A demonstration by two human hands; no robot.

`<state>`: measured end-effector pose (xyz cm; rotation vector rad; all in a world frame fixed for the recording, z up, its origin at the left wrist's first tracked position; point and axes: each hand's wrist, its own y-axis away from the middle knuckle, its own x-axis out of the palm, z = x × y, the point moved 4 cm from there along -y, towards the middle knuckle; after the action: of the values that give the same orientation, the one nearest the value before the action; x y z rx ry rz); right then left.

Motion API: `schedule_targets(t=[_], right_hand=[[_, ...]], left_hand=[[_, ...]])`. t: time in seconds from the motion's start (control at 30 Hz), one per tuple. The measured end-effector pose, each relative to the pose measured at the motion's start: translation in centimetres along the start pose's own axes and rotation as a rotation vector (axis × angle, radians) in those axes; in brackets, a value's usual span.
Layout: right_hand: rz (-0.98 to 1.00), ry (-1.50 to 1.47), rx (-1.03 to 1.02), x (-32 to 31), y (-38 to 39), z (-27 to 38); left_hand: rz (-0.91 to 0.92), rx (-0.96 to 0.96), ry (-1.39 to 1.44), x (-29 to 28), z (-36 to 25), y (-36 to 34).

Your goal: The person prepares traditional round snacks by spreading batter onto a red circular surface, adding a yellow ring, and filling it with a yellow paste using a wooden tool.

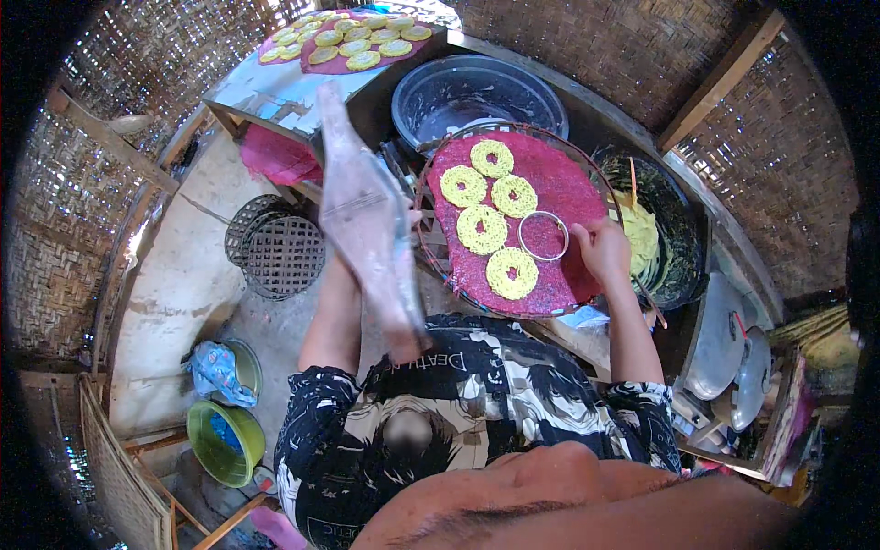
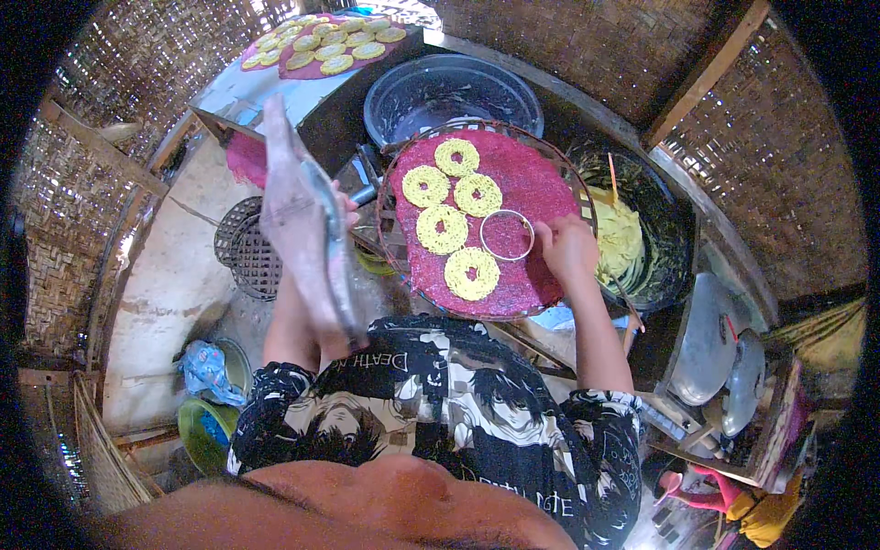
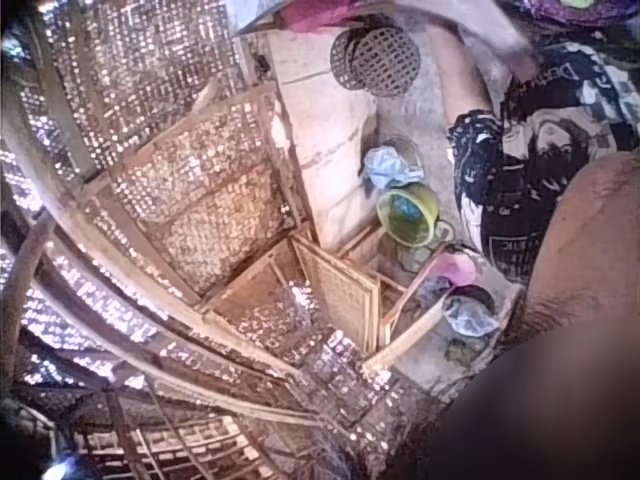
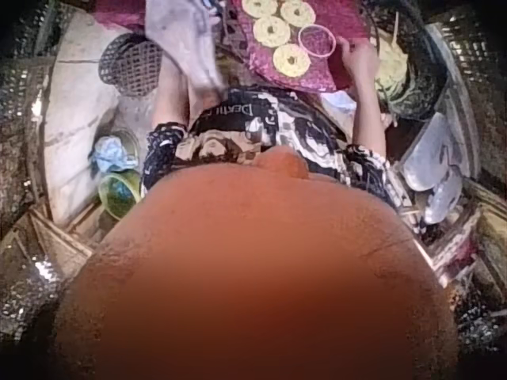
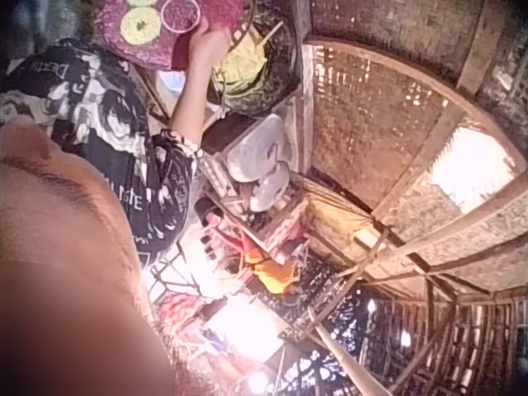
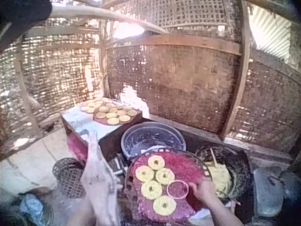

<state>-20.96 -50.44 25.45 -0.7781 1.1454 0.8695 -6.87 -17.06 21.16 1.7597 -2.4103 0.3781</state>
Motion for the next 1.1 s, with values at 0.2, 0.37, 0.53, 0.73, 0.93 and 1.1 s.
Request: schedule_targets(t=[0.2,0.37,0.53,0.73,0.93,1.1], right_hand=[[0.601,-1.236,-0.338,-1.1,5.8,8.2],[0.717,-1.468,0.1,-1.6,6.0,4.2],[0.874,-1.518,0.352,-1.5,5.3,0.7],[0.742,-1.186,0.342,-3.7,3.2,-2.1],[0.716,-0.948,0.355,-3.9,3.3,-3.3],[0.678,-0.937,0.335,-2.9,3.6,-1.0]], left_hand=[[-0.025,0.843,-0.724,12.0,-7.4,0.1],[0.758,0.421,-0.292,16.0,-6.8,-3.0],[0.733,-0.389,1.177,18.8,-5.0,-10.1],[0.551,-0.432,1.22,22.4,1.0,-11.0],[0.483,-0.436,1.239,22.4,4.6,-10.4],[0.356,-0.463,1.171,20.0,3.3,-10.0]])
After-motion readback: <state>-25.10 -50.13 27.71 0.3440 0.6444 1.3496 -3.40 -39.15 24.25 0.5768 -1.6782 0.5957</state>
